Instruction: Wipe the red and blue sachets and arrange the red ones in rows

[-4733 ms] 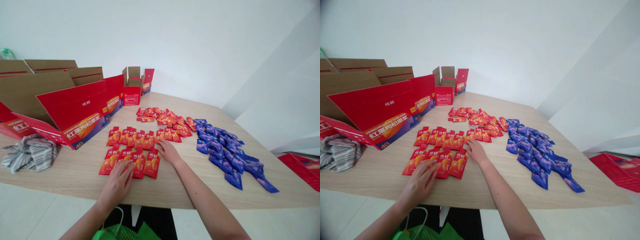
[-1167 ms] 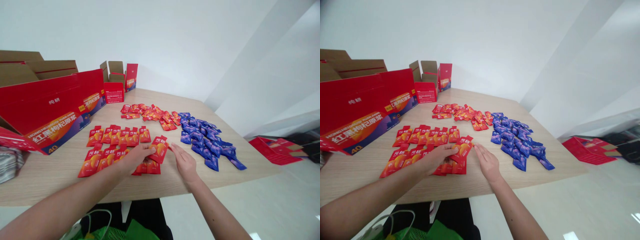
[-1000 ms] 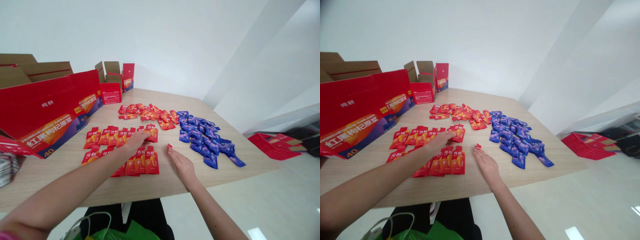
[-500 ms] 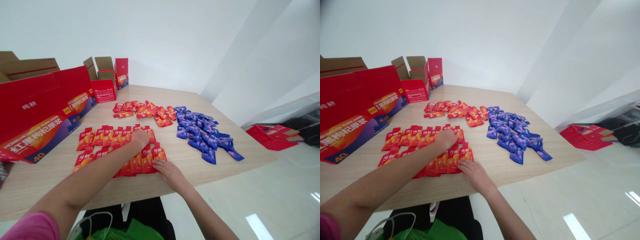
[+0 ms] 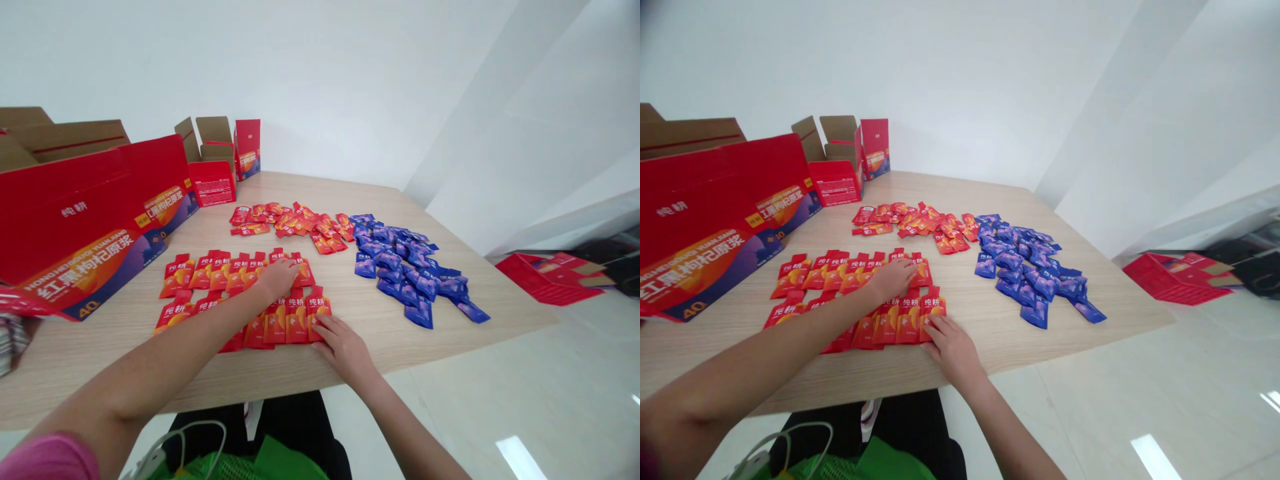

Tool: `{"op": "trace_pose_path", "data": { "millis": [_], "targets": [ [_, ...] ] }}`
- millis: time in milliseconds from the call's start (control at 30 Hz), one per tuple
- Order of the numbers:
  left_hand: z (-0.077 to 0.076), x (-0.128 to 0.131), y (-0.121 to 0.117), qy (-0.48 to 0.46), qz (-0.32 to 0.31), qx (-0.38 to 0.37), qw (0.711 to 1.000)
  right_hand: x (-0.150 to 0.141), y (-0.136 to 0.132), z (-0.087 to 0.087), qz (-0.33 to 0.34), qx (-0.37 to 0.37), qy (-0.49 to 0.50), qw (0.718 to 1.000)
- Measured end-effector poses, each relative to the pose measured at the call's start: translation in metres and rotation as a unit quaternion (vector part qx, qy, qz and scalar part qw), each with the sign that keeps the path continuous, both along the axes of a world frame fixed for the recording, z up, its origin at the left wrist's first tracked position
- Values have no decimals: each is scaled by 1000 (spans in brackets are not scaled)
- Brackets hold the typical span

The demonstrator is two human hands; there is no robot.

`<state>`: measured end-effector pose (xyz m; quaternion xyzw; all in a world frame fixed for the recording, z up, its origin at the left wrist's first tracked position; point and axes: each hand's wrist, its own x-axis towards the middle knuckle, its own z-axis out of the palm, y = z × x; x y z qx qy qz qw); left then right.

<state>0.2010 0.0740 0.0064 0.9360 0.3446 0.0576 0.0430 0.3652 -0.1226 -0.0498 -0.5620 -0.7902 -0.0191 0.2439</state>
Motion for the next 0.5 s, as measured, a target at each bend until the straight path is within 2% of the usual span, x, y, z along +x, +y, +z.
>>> {"op": "trace_pose_path", "data": {
  "millis": [100, 233, 333, 400, 500],
  "targets": [
    [15, -11, -17, -42, -15, 18, 999, 12, 5, 3, -11, 0, 9, 1000],
    [27, -49, -69, -104, -26, 47, 993, 48, 38, 6, -47, 15, 33, 998],
    [17, -89, -114, -205, -41, 123, 970, 75, 89, 11, -102, 23, 23, 994],
    [4, -114, -136, -233, -8, 150, 961, 86, 131, 16, -129, 22, 8, 991],
    [-19, -145, -152, -252, 65, 196, 946, 86, 186, 22, -148, 11, -17, 989]
  ]
}}
